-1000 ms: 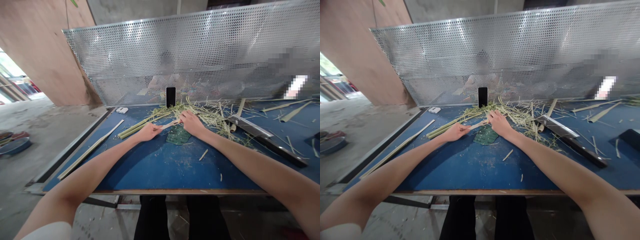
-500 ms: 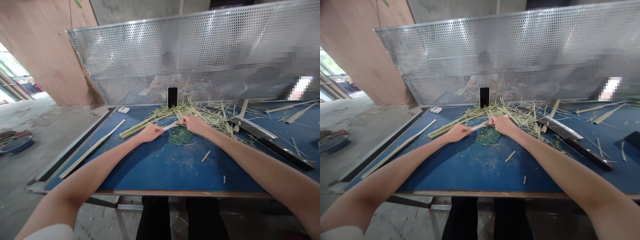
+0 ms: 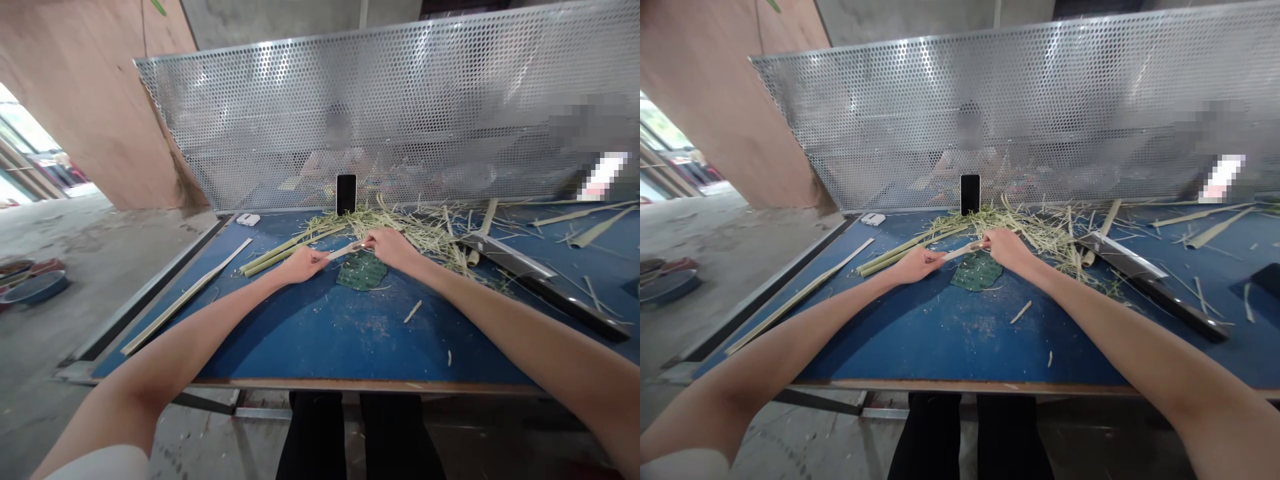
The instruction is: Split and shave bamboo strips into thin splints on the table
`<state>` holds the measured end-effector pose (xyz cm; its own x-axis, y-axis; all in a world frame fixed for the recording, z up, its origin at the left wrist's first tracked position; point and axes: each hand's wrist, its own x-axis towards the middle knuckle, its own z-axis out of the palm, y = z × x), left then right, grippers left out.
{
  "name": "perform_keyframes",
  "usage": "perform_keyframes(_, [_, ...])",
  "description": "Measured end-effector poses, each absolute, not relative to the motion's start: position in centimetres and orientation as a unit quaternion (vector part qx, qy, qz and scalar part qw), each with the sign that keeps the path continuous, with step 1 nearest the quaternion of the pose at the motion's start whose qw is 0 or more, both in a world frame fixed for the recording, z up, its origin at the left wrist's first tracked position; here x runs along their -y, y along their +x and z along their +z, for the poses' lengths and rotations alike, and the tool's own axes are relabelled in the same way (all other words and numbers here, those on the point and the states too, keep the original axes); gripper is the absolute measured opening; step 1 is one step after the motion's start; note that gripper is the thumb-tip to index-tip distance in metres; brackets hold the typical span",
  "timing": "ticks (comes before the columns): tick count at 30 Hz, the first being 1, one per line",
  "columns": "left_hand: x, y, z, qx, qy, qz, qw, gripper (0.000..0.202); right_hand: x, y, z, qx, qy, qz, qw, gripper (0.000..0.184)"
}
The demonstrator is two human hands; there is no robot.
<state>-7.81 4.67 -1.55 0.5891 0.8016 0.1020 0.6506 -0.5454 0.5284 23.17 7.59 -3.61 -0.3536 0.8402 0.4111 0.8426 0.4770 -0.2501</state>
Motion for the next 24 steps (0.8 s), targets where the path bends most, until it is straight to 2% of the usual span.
perform_keyframes(5, [-4.6, -7.8, -1.3, -0.42, 0.862, 0.17, 0.227, 0.065, -7.2, 23.4, -3.0, 0.825, -0.504, -0.038, 0.254, 0.022])
perform_keyframes(12, [-4.2, -7.7, -1.7, -0.44, 0.854, 0.169, 0.222, 0.06, -7.0, 24.3, -3.0, 0.828, -0.508, -0.019, 0.235, 0.015])
perform_keyframes(24, [-3.8, -7.9, -1.7, -0.45, 0.856, 0.162, 0.196, 0.054, -6.8, 24.9, -3.0, 0.852, -0.467, 0.041, 0.234, 0.017])
